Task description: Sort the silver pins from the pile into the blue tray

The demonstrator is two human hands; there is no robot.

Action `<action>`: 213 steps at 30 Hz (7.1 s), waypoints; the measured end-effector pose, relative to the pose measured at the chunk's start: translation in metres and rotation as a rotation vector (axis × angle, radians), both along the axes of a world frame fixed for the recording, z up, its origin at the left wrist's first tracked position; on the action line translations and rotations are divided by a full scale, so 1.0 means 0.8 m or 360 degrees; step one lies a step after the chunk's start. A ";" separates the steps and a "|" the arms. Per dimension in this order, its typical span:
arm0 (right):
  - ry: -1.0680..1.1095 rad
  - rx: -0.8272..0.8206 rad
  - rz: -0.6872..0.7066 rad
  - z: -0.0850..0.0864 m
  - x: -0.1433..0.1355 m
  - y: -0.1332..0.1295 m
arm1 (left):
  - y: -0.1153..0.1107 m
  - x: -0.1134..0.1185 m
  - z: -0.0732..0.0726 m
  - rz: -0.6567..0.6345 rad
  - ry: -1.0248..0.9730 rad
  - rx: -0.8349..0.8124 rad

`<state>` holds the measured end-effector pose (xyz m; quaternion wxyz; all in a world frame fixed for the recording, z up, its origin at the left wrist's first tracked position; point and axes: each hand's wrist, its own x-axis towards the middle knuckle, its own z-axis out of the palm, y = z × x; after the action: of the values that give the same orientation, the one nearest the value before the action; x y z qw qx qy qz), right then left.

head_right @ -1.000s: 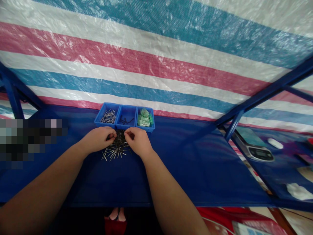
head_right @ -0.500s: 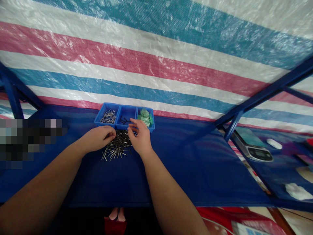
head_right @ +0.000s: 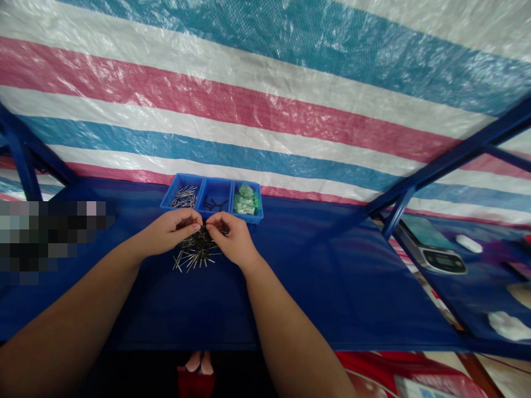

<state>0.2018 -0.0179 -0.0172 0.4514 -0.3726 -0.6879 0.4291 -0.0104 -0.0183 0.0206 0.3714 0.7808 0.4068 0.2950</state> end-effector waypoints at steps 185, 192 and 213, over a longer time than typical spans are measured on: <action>-0.1139 0.0265 -0.0102 0.014 0.031 -0.004 | 0.021 -0.055 -0.029 0.0501 0.0943 0.0035; -0.1132 0.0258 -0.0090 0.011 0.031 -0.003 | 0.021 -0.051 -0.024 0.0545 0.1146 0.0036; -0.1051 0.0239 -0.0023 0.013 0.030 -0.004 | 0.031 -0.064 -0.010 0.0984 0.0417 0.0204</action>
<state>0.2260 -0.0208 -0.0065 0.2336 -0.4621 -0.8240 0.2301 -0.0619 0.0064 0.0125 0.1590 0.6736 0.6491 0.3157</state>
